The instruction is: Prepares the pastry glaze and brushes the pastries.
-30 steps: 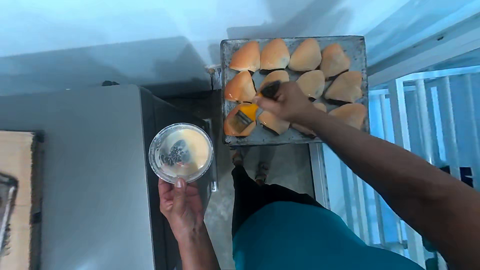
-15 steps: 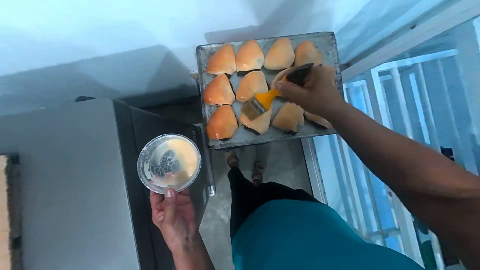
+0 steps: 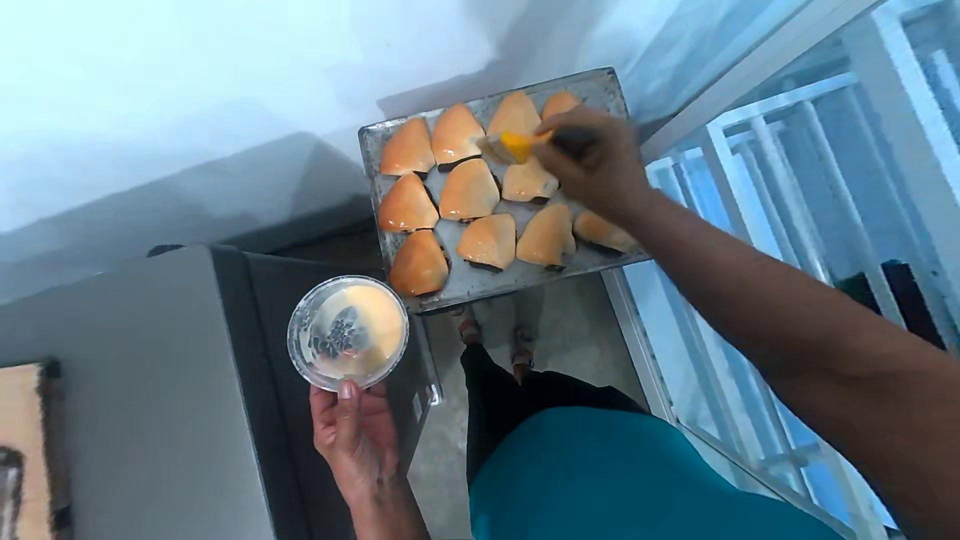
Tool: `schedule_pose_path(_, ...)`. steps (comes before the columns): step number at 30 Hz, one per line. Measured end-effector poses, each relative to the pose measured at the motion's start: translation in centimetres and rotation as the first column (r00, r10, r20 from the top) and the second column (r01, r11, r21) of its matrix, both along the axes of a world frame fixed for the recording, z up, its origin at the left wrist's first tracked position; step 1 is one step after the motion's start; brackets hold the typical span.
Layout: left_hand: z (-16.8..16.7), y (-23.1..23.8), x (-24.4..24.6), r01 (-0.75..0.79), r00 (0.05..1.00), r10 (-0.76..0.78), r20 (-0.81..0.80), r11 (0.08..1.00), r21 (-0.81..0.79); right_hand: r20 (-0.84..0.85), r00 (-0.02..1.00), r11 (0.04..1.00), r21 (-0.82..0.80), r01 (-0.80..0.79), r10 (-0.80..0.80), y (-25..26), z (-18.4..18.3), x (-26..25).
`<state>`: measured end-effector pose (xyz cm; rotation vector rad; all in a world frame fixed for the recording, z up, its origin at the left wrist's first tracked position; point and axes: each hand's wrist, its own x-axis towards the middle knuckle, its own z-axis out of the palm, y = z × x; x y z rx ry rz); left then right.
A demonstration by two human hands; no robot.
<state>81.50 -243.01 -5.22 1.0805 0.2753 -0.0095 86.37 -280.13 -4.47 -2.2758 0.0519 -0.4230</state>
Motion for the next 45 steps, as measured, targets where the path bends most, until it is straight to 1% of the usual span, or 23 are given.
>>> schedule_pose_path(3,0.1,-0.5,0.1,0.002,1.0,-0.002,-0.007,1.0,-0.019,-0.067,0.989,0.977,-0.16,-0.138,0.129,2.9,-2.5,-0.8)
schedule_pose_path(4,0.1,-0.5,0.3,0.0,1.0,0.0,-0.01,1.0,-0.024,-0.051,0.988,0.975,-0.159,-0.154,0.148,3.5,-2.8,-1.5)
schedule_pose_path(5,0.1,-0.4,0.5,0.005,1.0,-0.005,-0.015,1.0,-0.019,-0.055,0.989,0.985,-0.101,-0.143,0.138,3.4,-2.3,-2.1)
schedule_pose_path(7,0.1,-0.3,1.2,0.01,1.0,-0.01,-0.025,1.0,-0.001,-0.1,0.994,0.999,0.025,-0.034,0.037,1.6,-0.3,-1.9)
schedule_pose_path(8,0.0,-0.1,1.6,0.022,0.999,-0.022,-0.028,1.0,0.007,-0.094,0.995,0.999,0.029,0.042,-0.039,0.2,0.2,-1.1)
schedule_pose_path(10,-0.2,-0.3,2.8,0.044,0.999,-0.044,-0.026,0.999,0.02,-0.044,0.983,0.983,-0.061,0.173,-0.176,-2.5,-0.4,1.3)
schedule_pose_path(11,-0.2,-0.6,3.4,0.05,0.999,-0.05,-0.023,0.999,0.022,-0.064,0.978,0.975,-0.108,0.192,-0.199,-3.3,-0.9,2.3)
schedule_pose_path(13,-0.1,-1.0,4.8,0.068,0.998,-0.068,-0.002,0.998,-0.001,-0.179,0.973,0.981,-0.151,0.12,-0.147,-2.7,-1.4,2.5)
schedule_pose_path(15,-0.2,-1.5,6.3,0.093,0.996,-0.092,0.014,0.995,-0.024,-0.165,0.983,0.99,-0.134,0.053,-0.075,-1.0,-1.3,1.2)
schedule_pose_path(16,-0.2,-1.6,6.9,0.112,0.994,-0.111,0.017,0.993,-0.024,-0.141,0.987,0.993,-0.098,0.07,-0.083,-0.6,-0.9,0.4)
schedule_pose_path(18,-0.4,-1.8,8.3,0.165,0.986,-0.164,0.027,0.986,-0.015,-0.071,0.98,0.982,-0.062,0.18,-0.184,-1.9,-0.4,-0.1)
schedule_pose_path(20,-0.3,-2.3,9.5,0.206,0.978,-0.206,0.033,0.979,0.002,0.002,0.943,0.934,-0.137,0.329,-0.332,-4.6,-1.1,0.4)
schedule_pose_path(21,-0.3,-2.7,9.9,0.221,0.975,-0.221,0.035,0.975,0.004,-0.021,0.924,0.911,-0.18,0.372,-0.382,-5.5,-1.8,0.6)
schedule_pose_path(23,-0.1,-3.7,10.9,0.249,0.968,-0.249,0.032,0.969,0.005,-0.162,0.901,0.908,-0.202,0.368,-0.402,-5.0,-2.4,-0.5)
schedule_pose_path(24,-0.2,-4.1,11.3,0.261,0.965,-0.261,0.025,0.965,0.004,-0.174,0.907,0.917,-0.185,0.353,-0.384,-4.1,-2.5,-1.3)
schedule_pose_path(26,-0.3,-4.9,11.9,0.29,0.957,-0.29,0.008,0.957,-0.008,-0.102,0.915,0.919,-0.095,0.382,-0.391,-2.7,-2.3,-3.1)
schedule_pose_path(28,-0.4,-5.7,12.5,0.336,0.942,-0.336,0.011,0.942,-0.012,-0.033,0.888,0.888,-0.038,0.458,-0.459,-3.6,-2.1,-3.9)
schedule_pose_path(33,0.0,-7.5,13.6,0.394,0.919,-0.393,0.025,0.917,-0.057,-0.042,0.837,0.836,-0.102,0.539,-0.545,-5.4,-1.9,-6.0)
schedule_pose_path(35,-0.1,-8.2,13.5,0.422,0.906,-0.422,0.019,0.905,-0.053,-0.019,0.821,0.806,-0.207,0.555,-0.571,-3.8,-2.7,-8.0)
schedule_pose_path(37,-0.2,-9.2,13.5,0.445,0.895,-0.445,0.014,0.893,-0.062,-0.061,0.846,0.825,-0.27,0.497,-0.53,-0.7,-3.8,-9.7)
schedule_pose_path(40,-0.4,-10.4,13.3,0.491,0.871,-0.49,0.028,0.867,-0.087,-0.013,0.884,0.87,-0.188,0.456,-0.467,3.0,-3.9,-10.7)
schedule_pose_path(43,0.2,-11.1,13.2,0.509,0.861,-0.507,0.047,0.855,-0.1,-0.015,0.822,0.82,-0.064,0.568,-0.57,2.6,-1.7,-13.3)
schedule_pose_path(45,0.4,-11.0,13.3,0.517,0.856,-0.514,0.055,0.851,-0.095,-0.076,0.749,0.751,-0.122,0.648,-0.658,2.0,-1.2,-16.5)
